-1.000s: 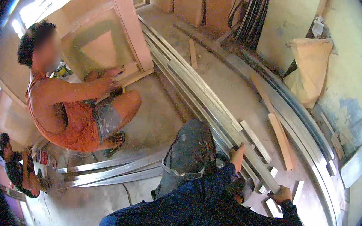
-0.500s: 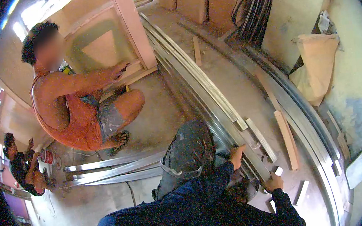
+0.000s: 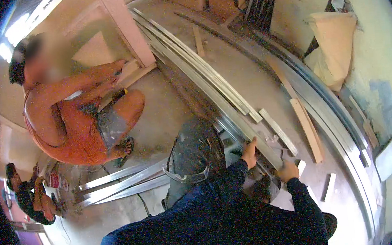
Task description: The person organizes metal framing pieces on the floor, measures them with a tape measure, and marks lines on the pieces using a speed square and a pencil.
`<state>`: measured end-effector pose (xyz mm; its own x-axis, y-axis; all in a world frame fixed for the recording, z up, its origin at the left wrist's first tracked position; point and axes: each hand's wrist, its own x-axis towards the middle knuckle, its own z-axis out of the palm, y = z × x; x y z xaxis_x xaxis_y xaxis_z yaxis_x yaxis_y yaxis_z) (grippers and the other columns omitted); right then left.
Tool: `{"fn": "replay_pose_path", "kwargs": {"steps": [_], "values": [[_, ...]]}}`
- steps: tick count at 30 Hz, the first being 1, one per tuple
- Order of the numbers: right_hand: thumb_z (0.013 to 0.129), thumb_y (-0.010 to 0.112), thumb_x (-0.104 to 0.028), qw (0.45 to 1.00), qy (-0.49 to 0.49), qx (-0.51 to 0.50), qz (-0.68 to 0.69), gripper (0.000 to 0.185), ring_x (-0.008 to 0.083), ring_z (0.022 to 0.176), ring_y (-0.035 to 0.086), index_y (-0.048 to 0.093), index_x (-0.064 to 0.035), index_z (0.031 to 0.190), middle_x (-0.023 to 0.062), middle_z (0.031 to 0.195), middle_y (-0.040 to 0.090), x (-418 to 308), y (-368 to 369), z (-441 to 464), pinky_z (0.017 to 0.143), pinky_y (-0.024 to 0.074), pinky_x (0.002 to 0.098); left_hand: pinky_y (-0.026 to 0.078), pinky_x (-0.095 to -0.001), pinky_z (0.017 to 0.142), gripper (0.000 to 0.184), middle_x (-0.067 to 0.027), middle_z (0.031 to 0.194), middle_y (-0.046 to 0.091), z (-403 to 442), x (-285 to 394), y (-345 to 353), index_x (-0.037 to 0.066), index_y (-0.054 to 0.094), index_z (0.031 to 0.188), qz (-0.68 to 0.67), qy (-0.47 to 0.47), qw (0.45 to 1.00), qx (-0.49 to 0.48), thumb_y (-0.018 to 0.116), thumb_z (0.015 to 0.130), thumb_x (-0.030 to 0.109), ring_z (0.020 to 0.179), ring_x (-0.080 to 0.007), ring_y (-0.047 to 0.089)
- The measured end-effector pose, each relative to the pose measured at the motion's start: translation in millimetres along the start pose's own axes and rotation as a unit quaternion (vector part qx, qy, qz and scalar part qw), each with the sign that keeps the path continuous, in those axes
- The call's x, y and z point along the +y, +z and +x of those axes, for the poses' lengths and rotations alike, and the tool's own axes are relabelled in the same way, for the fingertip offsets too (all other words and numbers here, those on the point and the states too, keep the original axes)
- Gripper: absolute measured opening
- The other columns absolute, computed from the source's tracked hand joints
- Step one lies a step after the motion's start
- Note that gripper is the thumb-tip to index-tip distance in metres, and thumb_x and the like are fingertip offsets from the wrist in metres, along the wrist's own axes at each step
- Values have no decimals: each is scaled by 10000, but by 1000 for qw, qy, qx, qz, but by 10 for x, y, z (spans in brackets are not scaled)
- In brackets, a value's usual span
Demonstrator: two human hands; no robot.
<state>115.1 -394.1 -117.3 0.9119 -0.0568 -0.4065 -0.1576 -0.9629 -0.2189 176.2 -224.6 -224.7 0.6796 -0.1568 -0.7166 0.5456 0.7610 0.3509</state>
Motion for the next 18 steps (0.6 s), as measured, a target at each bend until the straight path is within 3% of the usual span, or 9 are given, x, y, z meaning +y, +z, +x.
{"fn": "replay_pose_path", "kwargs": {"steps": [2, 3, 6, 7, 9, 14, 17, 18], "values": [[603, 753, -358, 998, -42, 38, 18, 589, 359, 936, 608, 592, -120, 1117, 192, 1013, 635, -104, 1, 50, 801, 482, 449, 364, -428, 956, 616, -43, 1315, 468, -79, -21, 31, 129, 377, 1346, 38, -29, 998, -48, 530, 878, 498, 1141, -234, 456], [603, 753, -358, 998, -38, 35, 21, 589, 359, 936, 608, 592, -120, 1117, 192, 1013, 635, -144, 22, 91, 801, 482, 449, 359, -358, 984, 742, -104, 1367, 418, -79, -103, 15, 29, 336, 1371, 46, -28, 998, -42, 563, 858, 514, 1209, -243, 421], [603, 751, -360, 998, -51, 45, 2, 611, 365, 931, 609, 569, -124, 1137, 188, 1016, 636, -260, 131, 252, 793, 483, 458, 323, -364, 1008, 755, -117, 1377, 410, -47, -226, 14, 24, 332, 1371, 33, -103, 991, -78, 493, 872, 568, 1237, -244, 399], [598, 754, -399, 996, -62, 66, -1, 633, 382, 895, 616, 567, -108, 1128, 208, 977, 638, -285, 182, 278, 770, 490, 465, 280, -378, 1039, 792, -132, 1411, 367, -41, -263, 3, 20, 285, 1396, 90, -75, 992, -47, 411, 883, 611, 1272, -249, 362], [593, 758, -438, 993, -76, 86, -4, 659, 399, 858, 623, 565, -92, 1119, 229, 939, 640, -369, 169, 260, 747, 497, 472, 276, -385, 1042, 802, -133, 1420, 352, 74, -299, -79, 20, 262, 1407, 94, -48, 994, -40, 402, 885, 613, 1277, -249, 353], [647, 743, -329, 996, -84, 37, -22, 581, 416, 826, 617, 475, -49, 1078, 246, 889, 629, -306, 145, 192, 718, 494, 492, 275, -389, 1041, 825, -134, 1425, 344, 150, -369, -83, 11, 239, 1416, 107, -16, 994, 2, 399, 882, 620, 1275, -250, 352], [636, 728, -244, 990, -107, 91, -9, 542, 418, 815, 615, 459, -40, 1060, 241, 874, 627, -181, 313, 311, 709, 493, 497, 410, -410, 911, 736, -117, 1311, 458, -430, -60, 251, 9, 340, 1354, 125, 20, 990, 69, 445, 891, 571, 1111, -271, 488], [625, 709, -206, 991, -105, 73, -22, 529, 419, 821, 613, 464, -47, 1066, 245, 879, 626, -83, 382, 395, 711, 492, 499, 417, -415, 900, 741, -115, 1310, 461, -390, -64, 209, 5, 343, 1351, 146, 34, 988, 45, 453, 887, 572, 1097, -269, 498]]}}
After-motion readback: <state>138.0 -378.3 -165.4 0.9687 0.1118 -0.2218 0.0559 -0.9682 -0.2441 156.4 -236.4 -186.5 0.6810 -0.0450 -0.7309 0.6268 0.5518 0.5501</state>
